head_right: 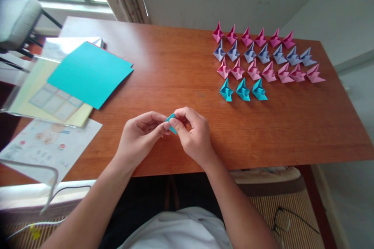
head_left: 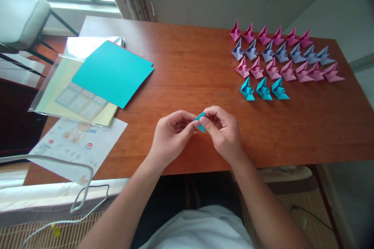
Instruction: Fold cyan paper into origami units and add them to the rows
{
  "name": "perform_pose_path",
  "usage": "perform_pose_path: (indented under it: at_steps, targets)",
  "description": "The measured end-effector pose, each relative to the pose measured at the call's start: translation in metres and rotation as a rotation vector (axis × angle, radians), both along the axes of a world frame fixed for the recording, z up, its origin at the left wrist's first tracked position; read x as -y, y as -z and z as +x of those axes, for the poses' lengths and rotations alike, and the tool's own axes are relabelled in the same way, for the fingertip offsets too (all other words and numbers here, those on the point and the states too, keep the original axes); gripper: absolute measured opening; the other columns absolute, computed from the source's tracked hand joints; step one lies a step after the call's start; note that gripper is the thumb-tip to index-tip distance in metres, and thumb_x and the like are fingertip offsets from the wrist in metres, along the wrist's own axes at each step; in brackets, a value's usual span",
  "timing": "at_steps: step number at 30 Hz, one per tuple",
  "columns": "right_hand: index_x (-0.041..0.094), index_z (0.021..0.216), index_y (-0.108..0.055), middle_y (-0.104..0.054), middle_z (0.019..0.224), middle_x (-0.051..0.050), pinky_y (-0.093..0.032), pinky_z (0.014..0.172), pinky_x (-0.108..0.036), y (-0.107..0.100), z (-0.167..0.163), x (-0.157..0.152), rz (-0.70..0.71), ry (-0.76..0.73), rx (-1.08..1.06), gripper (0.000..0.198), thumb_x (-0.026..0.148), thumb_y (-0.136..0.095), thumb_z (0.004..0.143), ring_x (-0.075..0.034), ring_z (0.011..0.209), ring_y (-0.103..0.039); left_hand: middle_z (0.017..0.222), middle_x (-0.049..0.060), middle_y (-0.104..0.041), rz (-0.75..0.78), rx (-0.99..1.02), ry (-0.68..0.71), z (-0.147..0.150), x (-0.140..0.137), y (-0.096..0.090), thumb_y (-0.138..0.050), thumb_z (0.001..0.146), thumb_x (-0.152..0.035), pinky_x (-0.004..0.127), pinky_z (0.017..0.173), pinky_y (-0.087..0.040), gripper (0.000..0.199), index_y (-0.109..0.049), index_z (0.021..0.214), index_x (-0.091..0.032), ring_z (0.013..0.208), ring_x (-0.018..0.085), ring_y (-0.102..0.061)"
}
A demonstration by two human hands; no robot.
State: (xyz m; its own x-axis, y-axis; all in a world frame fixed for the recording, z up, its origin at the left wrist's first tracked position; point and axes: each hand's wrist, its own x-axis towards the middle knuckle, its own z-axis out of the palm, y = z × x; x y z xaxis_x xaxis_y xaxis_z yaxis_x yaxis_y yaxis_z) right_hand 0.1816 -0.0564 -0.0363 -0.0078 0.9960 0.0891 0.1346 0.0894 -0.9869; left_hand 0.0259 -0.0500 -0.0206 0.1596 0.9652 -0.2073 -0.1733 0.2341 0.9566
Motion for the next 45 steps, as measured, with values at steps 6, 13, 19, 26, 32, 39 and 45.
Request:
perform_pose_path:
  at_steps: [6,13,19,26,32,39,45]
  targets:
    - [0.022,0.084,-0.059,-0.06,0.073,0.003,-0.044,0.057,-0.024,-0.0011,-0.0005,-0.0016,-0.114,-0.054,-0.137,0.015,0.033,-0.065,0.093,-0.012,0.065,-0.057,0.073,0.002,-0.073,0.005,-0.023,0.016,0.0002,0.0005,-0.0005,-0.087,0.075,-0.032,0.022,0.062,-0.054,0.023,-0.072,0.08,-0.015,0.066,0.013,-0.068]
    - [0.022,0.074,-0.058,-0.053,0.065,0.005,-0.038,0.054,-0.025,-0.0073,0.002,-0.0035,-0.057,-0.071,0.037,0.015,0.022,-0.061,0.088,-0.01,0.059,-0.048,0.074,0.004,-0.071,0.002,-0.036,0.088,-0.0015,0.0016,-0.0018,-0.083,0.079,-0.037,0.023,0.061,-0.052,0.026,-0.07,0.082,-0.015,0.068,0.015,-0.066]
    - [0.022,0.076,-0.062,-0.057,0.066,0.004,-0.041,0.056,-0.025,-0.0086,0.0024,-0.002,-0.041,-0.05,-0.025,0.017,0.028,-0.063,0.092,-0.011,0.061,-0.051,0.073,0.001,-0.069,0.019,-0.038,0.051,-0.0014,0.0001,-0.0085,-0.08,0.083,-0.036,0.021,0.062,-0.05,0.023,-0.07,0.084,-0.015,0.066,0.012,-0.063]
    - [0.023,0.08,-0.062,-0.063,0.072,0.003,-0.049,0.057,-0.027,-0.0048,0.0003,-0.0001,-0.018,0.058,-0.117,0.017,0.035,-0.067,0.091,-0.012,0.062,-0.059,0.073,0.001,-0.071,0.029,-0.015,0.052,-0.0005,0.0002,-0.0052,-0.086,0.076,-0.035,0.022,0.062,-0.05,0.025,-0.07,0.08,-0.016,0.066,0.013,-0.063]
    - [0.023,0.081,-0.064,-0.065,0.075,0.0,-0.05,0.065,-0.03,-0.0055,0.0021,0.0022,0.032,0.001,-0.002,0.018,0.034,-0.062,0.096,-0.015,0.069,-0.06,0.07,0.0,-0.068,0.04,-0.038,-0.069,-0.0031,-0.001,-0.0059,-0.085,0.077,-0.037,0.022,0.061,-0.047,0.024,-0.073,0.079,-0.017,0.063,0.012,-0.059]
    - [0.023,0.084,-0.064,-0.066,0.076,0.001,-0.05,0.066,-0.031,-0.003,0.0049,0.0026,0.054,0.017,-0.008,0.017,0.033,-0.058,0.097,-0.015,0.069,-0.062,0.067,0.001,-0.065,0.012,-0.023,-0.042,-0.0037,0.0002,-0.0064,-0.087,0.075,-0.038,0.021,0.058,-0.041,0.028,-0.07,0.074,-0.016,0.062,0.01,-0.054]
    - [0.023,0.08,-0.061,-0.061,0.072,0.002,-0.047,0.066,-0.03,-0.0054,0.0038,0.002,0.07,0.025,0.037,0.02,0.034,-0.059,0.097,-0.014,0.067,-0.057,0.066,0.0,-0.065,0.017,-0.031,-0.029,-0.0039,-0.0004,-0.0066,-0.086,0.075,-0.038,0.022,0.058,-0.041,0.029,-0.068,0.073,-0.016,0.061,0.011,-0.054]
